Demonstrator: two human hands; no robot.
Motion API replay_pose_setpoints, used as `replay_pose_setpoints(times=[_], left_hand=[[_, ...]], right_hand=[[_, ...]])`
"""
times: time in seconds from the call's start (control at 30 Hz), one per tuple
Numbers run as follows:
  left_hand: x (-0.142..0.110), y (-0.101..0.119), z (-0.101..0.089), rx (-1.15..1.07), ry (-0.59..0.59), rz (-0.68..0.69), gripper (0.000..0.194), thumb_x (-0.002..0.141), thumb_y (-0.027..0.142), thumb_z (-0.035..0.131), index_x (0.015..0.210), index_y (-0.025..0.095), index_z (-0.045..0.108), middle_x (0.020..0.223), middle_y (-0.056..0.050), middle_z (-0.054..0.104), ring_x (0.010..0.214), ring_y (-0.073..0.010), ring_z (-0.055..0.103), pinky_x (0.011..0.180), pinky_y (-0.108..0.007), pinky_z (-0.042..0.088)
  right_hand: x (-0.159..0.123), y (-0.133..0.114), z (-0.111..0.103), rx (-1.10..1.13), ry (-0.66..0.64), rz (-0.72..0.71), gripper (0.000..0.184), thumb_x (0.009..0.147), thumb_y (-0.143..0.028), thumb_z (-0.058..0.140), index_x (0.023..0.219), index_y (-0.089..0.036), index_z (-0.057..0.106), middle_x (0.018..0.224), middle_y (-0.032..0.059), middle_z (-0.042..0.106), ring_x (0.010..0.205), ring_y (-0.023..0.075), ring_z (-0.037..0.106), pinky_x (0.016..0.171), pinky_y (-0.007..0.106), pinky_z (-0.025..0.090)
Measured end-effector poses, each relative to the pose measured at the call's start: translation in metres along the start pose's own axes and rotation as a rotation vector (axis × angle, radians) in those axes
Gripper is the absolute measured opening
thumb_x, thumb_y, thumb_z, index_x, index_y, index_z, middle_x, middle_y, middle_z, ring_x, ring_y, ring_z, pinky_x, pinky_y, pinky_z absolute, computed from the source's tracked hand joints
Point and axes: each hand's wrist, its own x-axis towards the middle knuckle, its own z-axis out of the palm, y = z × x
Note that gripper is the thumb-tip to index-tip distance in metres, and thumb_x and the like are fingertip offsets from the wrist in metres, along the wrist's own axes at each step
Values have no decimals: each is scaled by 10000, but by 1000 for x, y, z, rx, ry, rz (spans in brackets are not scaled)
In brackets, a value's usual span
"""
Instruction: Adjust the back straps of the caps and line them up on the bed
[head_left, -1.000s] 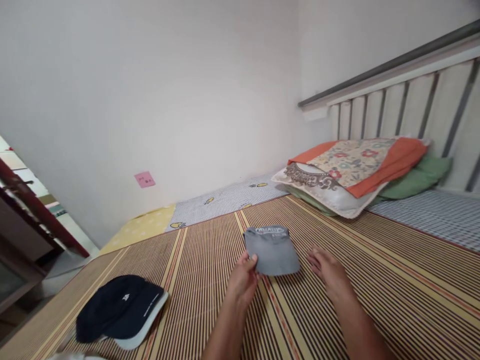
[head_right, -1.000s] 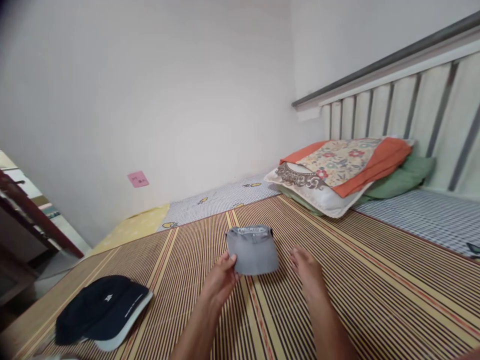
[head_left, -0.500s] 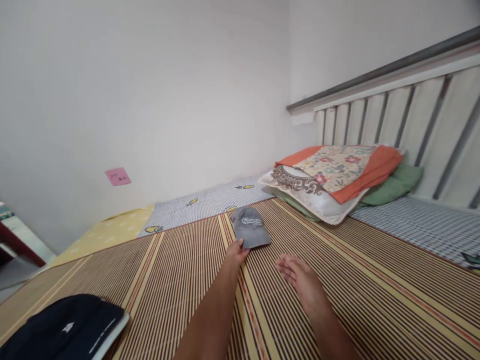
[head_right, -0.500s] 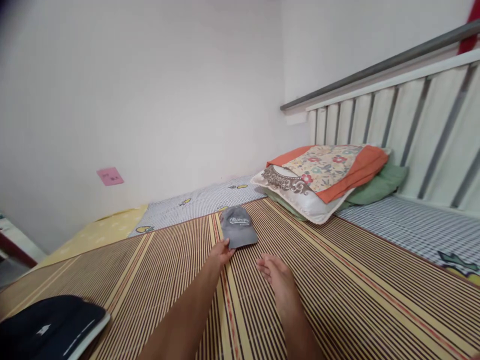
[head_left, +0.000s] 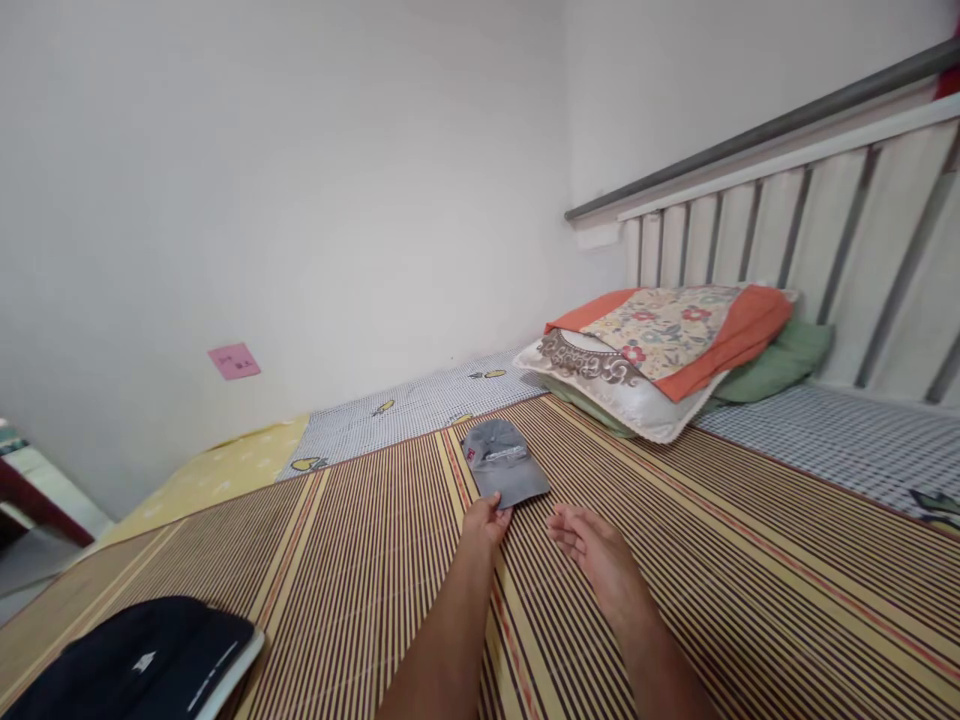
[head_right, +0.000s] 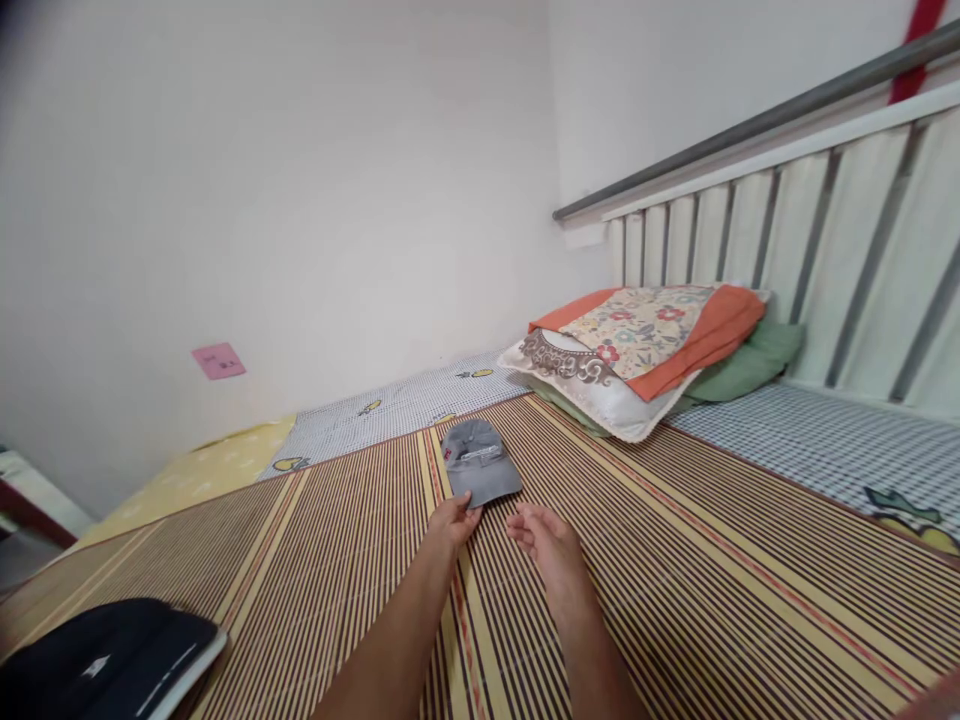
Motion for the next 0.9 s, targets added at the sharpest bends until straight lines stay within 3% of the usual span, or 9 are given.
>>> replay_pose_setpoints(times=[0.33,0.47,0.6,0.73,0.83,0.9], left_hand=[[-14,-19,6,125,-14,61,223,991,260,674,1192,163,665,1143,-62,719,900,-174,710,754,-338,645],[-25,-16,-3,345,-50,43,199,994,270,672,1157,156,671,1089,-51,734,881,-173,718,754,-343,643],[-36,-6,-16,701,-58,37,171,983,316,686,969,146,694,916,-25,742,809,-177,718,768,-376,628],[-41,20,-11,991,-14,337,154,915,265,755,830,168,671,974,-32,735,1002,-224,695,958,-453,565],[-34,45,15,1096,-57,611,95,929,252,726,898,170,690,1173,-68,719,1222,-265,621,1110,-521,470],[-21,60,39,1141,-124,726,73,941,245,709,965,176,709,1286,-81,694,1315,-278,571,1158,-537,433]], right_hand=[[5,1,-3,-13,10,-12,477,589,-478,920,932,-183,766,843,57,822,829,214,760,831,314,584],[8,8,-6,-36,-1,-15,454,603,-471,900,920,-175,765,858,80,822,844,236,770,860,345,585],[17,20,-11,-92,37,8,461,637,-436,856,1015,-189,763,972,106,827,940,282,786,892,393,577],[23,25,-17,-157,55,39,498,617,-434,824,1049,-192,770,1170,158,798,1145,353,742,968,465,568],[25,25,-23,-221,40,42,475,607,-448,814,1015,-206,798,1265,156,773,1252,387,684,1023,518,543],[28,27,-26,-258,31,41,455,599,-457,811,978,-205,806,1214,144,795,1229,389,694,1031,525,537]])
